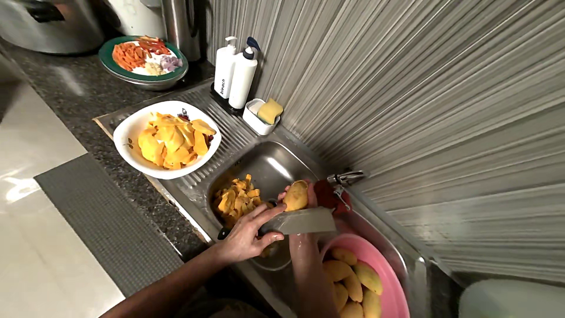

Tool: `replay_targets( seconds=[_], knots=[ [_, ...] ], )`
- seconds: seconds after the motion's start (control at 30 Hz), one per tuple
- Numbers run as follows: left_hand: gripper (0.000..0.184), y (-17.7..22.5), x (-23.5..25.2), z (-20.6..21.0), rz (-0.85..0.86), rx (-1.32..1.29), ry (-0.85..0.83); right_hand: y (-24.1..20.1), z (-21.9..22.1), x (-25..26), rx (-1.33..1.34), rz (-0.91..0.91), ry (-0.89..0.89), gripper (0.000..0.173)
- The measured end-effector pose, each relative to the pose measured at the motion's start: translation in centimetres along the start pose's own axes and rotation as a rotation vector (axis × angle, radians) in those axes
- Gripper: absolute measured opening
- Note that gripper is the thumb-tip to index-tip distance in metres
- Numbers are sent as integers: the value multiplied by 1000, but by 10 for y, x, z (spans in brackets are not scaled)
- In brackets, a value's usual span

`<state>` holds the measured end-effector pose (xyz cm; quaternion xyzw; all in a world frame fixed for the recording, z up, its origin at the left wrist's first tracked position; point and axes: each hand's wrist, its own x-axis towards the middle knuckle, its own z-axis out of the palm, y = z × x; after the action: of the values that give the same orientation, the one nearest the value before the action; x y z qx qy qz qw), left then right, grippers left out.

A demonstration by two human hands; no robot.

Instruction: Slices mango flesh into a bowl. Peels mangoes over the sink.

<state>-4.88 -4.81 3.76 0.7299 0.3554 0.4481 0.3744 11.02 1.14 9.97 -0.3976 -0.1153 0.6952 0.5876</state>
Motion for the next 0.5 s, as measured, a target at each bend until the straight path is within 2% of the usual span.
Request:
replay_targets(
  seconds=[0.2,0.27,0.37,0.5],
  knots=[
    [65,1,2,-4,14,-7,-53,2,-11,7,-28,-70,-58,50],
    [66,0,2,-5,35,10,-59,1,-1,2,-34,-74,13,48],
    [61,-4,4,-6,87,60,-14,-1,10,-3,-61,-61,78,47],
    [50,-5,10,-6,157,55,61,9,4,-6,0,-129,-16,43]
  ],
)
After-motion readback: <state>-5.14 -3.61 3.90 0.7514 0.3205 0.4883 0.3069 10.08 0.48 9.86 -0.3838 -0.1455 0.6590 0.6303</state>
